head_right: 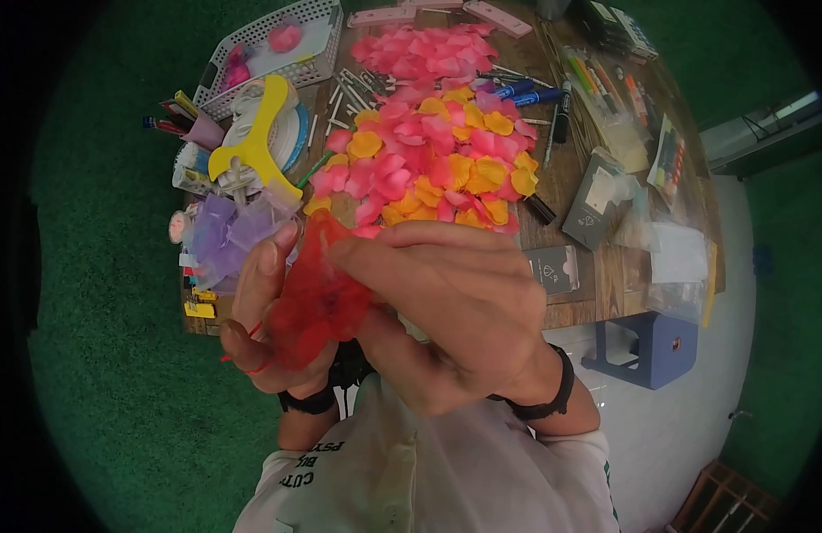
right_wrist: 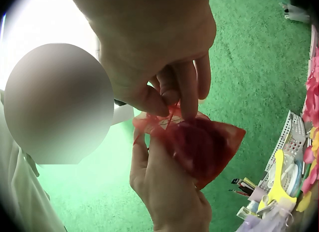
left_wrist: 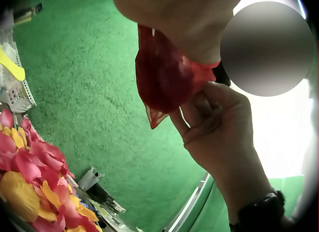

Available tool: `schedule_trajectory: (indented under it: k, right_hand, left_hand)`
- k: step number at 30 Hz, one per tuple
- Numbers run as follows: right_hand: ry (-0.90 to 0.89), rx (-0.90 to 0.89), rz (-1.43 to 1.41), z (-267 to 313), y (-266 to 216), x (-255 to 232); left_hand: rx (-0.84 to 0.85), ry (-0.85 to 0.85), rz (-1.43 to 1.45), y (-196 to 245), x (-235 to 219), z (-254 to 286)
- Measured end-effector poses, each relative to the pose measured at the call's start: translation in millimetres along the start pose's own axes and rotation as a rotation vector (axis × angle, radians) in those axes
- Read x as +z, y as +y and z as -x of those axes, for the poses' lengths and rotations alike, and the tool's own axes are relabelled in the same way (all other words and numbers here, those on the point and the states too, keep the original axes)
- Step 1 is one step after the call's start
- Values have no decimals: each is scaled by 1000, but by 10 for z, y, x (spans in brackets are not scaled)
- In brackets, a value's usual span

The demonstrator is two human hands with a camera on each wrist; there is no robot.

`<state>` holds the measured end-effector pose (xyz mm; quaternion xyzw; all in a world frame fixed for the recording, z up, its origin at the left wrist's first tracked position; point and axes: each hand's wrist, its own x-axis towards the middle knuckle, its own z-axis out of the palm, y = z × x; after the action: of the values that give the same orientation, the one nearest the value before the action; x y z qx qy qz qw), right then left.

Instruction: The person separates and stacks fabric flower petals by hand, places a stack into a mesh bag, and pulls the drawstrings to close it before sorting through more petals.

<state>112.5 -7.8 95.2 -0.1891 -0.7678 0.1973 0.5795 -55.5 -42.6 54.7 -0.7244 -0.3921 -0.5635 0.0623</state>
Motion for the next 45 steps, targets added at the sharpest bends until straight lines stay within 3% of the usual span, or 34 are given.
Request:
schedule_trajectory:
  k: [2, 8, 10, 11, 13, 14, 15, 17, 19, 20, 21, 23, 24, 27, 29, 31, 33, 34, 36, 37, 39, 40, 41, 42, 43, 44, 45]
  right_hand:
    - [1, 9, -5, -1, -4, -1]
    - [-15, 74, -78, 12, 9, 34]
    - [-27, 107, -103, 24, 14, 15]
    - [-18, 182, -145, 62, 37, 16]
    - [1, 243, -170, 71, 49, -6]
    - [-30, 258, -156, 59, 49, -15]
    - [-60, 275, -144, 49, 43, -24]
    - [-89, 329, -180, 42, 17, -41]
    - [-125, 394, -218, 40, 12, -50]
    - [-184, 312, -166, 43, 22, -27]
    - [-244, 229, -115, 46, 30, -4]
    - [-267, 175, -34, 69, 13, 41]
    - [-293, 122, 43, 83, 9, 59]
    - [-157, 64, 100, 93, 91, 88]
    - [-140, 53, 137, 86, 94, 91]
    - [-120, 45, 179, 115, 70, 140]
    - [-65, 466, -150, 216, 16, 310]
    - [-59, 467, -148, 252, 26, 349]
    - [-134, 724, -453, 303, 50, 404]
    - [-130, 723, -454, 313, 49, 411]
    - [-29, 944, -825, 323, 50, 407]
    - [-29, 942, -825, 305, 74, 358]
    - [-65, 1139, -1090, 274, 115, 277]
    - [-102, 1332, -1358, 260, 137, 233]
    - [-100, 1334, -1358, 274, 135, 241]
    - [-149, 1372, -1481, 297, 139, 257]
    - [-201, 1407, -1605, 318, 154, 272]
  left_hand:
    - [19, 22, 22, -12, 26, 25]
    - [-132, -26, 380, -20, 36, 106]
    - [-295, -143, 908, -38, 54, 75]
    - [-271, -146, 921, -17, 74, 51]
    - [-430, -114, 1165, 48, 104, 18]
    - [-474, -206, 970, 21, 53, -21]
    - [-457, -212, 977, 4, 49, -18]
    - [-605, -232, 1139, -28, 56, 12]
    - [-684, -317, 1042, -36, 23, -8]
    - [-768, -398, 933, -31, 11, -24]
    - [-764, -400, 937, -11, 0, -57]
    - [-712, -548, 510, 23, -35, -118]
    - [-711, -550, 512, 10, -38, -95]
    - [-691, -458, 428, 3, -16, -25]
    - [-1032, 70, 711, 65, 83, -55]
    - [-1024, 74, 770, 76, 17, -148]
    - [-1080, 259, 766, 73, 8, -162]
    - [-1037, 258, 782, 83, 18, -148]
    - [-1028, 251, 835, 134, 14, -116]
    - [-1019, 250, 887, 155, 17, -106]
    - [-998, 279, 850, 192, 55, -99]
    - [-979, 312, 814, 196, 68, -92]
    - [-978, 312, 816, 167, 63, -41]
    - [-827, 322, 859, 114, 48, 44]
    - [-676, 331, 898, 72, 24, 91]
    - [-677, 331, 898, 34, 2, 82]
    - [-494, 239, 945, -9, -16, 65]
